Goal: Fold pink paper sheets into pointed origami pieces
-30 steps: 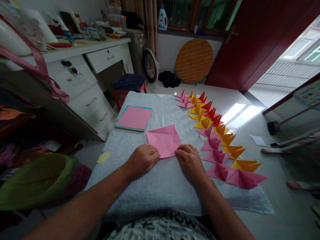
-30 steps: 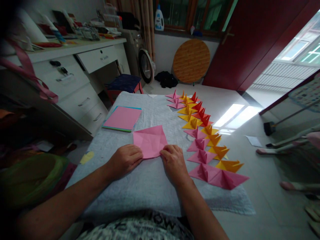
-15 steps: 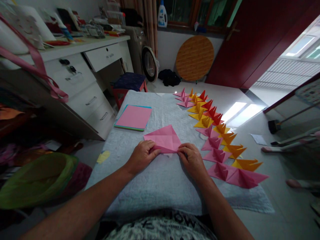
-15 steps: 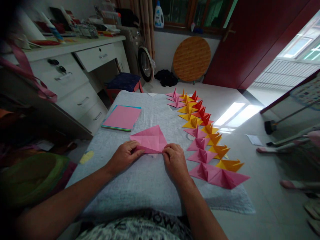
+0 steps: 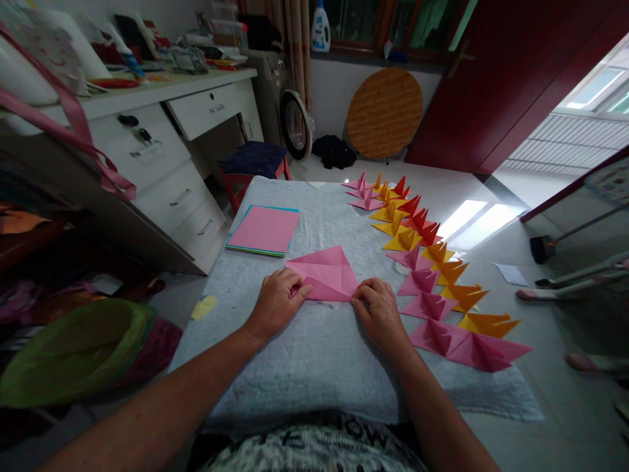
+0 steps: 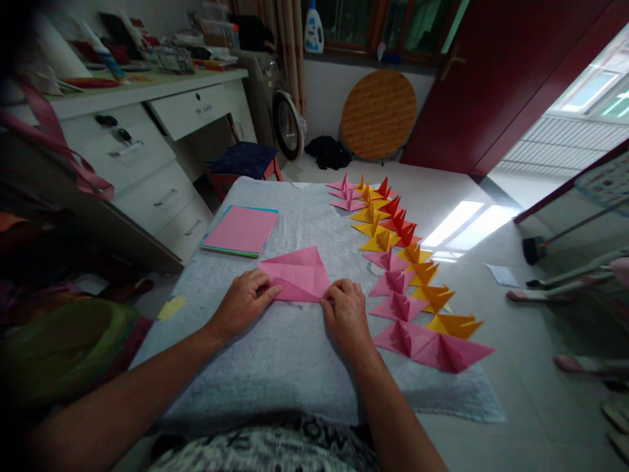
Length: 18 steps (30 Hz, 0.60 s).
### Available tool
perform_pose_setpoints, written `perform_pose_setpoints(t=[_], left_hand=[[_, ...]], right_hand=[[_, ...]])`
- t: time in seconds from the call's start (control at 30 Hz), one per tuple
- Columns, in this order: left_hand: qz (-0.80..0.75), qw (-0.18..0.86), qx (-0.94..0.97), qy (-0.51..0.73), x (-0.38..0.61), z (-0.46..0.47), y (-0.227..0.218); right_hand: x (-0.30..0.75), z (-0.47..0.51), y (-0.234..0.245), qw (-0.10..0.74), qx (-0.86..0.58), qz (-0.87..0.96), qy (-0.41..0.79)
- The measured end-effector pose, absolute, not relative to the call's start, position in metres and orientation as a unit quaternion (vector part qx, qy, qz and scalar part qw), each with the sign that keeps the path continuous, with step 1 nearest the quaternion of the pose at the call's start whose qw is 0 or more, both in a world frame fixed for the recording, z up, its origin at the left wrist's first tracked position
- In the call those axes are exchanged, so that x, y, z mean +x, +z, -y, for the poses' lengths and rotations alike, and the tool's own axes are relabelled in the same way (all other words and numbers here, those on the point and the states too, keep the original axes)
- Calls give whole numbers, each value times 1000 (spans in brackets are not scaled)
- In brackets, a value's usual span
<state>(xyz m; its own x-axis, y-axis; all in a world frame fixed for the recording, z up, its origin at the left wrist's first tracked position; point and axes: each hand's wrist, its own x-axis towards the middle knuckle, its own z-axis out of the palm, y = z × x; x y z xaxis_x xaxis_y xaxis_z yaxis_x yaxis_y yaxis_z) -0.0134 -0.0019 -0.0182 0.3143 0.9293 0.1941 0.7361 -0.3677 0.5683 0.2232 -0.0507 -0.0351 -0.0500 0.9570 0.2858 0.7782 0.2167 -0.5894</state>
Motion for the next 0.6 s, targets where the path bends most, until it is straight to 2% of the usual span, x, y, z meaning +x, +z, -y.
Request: perform_pose_setpoints(t=[0.1, 0.3, 0.6], left_hand=[[-535, 168, 789, 251, -14, 1, -19], [-504, 234, 798, 232, -14, 4, -15], [-461, 238, 829, 207, -14, 8, -9]], right_hand=[[222, 51, -35, 320, -612, 710, 140], [220, 51, -35, 339, -615, 702, 117], [224, 47, -37, 345, -606, 705, 129]])
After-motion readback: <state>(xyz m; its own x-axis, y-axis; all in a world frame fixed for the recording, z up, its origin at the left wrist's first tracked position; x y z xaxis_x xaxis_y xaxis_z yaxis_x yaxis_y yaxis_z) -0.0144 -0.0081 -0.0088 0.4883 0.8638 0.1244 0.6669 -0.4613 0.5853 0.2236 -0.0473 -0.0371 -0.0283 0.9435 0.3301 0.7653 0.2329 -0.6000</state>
